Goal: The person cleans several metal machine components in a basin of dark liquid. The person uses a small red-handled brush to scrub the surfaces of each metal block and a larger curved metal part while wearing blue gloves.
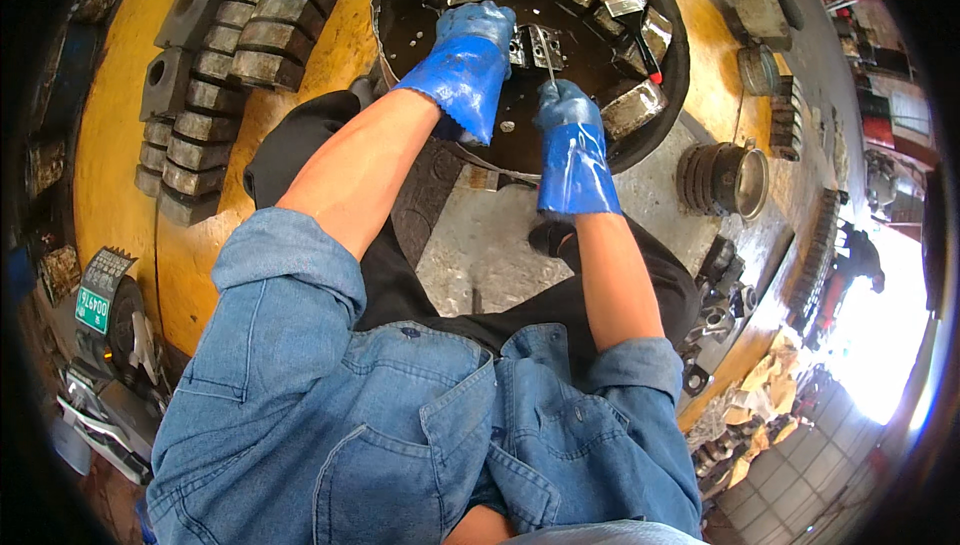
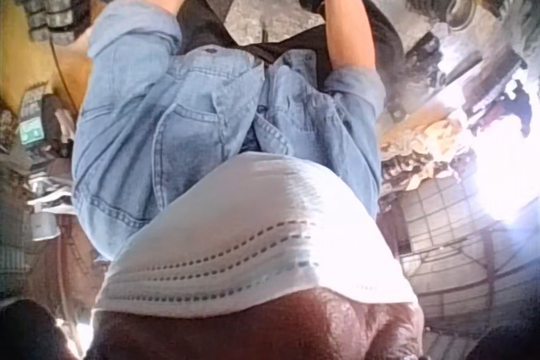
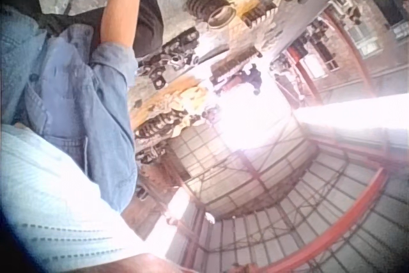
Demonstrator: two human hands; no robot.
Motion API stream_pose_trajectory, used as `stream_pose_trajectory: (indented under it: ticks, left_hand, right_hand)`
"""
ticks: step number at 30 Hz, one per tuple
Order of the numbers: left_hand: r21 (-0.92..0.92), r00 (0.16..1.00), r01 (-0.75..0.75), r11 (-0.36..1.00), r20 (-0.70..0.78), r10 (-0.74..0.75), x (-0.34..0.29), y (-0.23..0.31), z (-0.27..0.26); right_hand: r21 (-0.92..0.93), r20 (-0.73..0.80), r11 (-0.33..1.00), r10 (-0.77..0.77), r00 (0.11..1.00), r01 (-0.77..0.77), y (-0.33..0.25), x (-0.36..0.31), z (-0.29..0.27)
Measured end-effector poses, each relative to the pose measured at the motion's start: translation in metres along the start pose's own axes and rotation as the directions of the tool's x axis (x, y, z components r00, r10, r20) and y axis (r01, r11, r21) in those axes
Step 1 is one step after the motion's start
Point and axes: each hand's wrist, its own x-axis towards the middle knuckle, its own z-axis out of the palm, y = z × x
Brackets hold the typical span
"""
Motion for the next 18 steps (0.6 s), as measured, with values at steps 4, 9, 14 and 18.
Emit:
stream_pose_trajectory:
  ticks: [4, 9, 14, 18]
  left_hand:
    - [0.014, 0.992, -0.034, 0.999, -0.117, 0.036, -0.001, -0.004, 0.013]
    - [0.009, 0.983, -0.046, 0.999, -0.177, 0.047, -0.001, -0.004, 0.016]
    - [0.001, 0.987, -0.039, 0.999, -0.159, 0.039, 0.002, -0.005, 0.018]
    - [-0.019, 0.988, -0.033, 0.999, -0.151, 0.03, 0.001, -0.007, 0.015]
  right_hand:
    - [-0.09, 0.041, 0.995, 0.032, 0.999, -0.028, -0.008, 0.0, -0.007]
    - [-0.178, 0.048, 0.983, 0.052, 0.997, -0.043, -0.009, -0.019, -0.015]
    - [-0.174, 0.072, 0.985, 0.005, 0.997, 0.007, -0.028, 0.0, -0.016]
    - [-0.166, 0.042, 0.986, 0.016, 0.999, -0.009, -0.014, -0.016, -0.012]
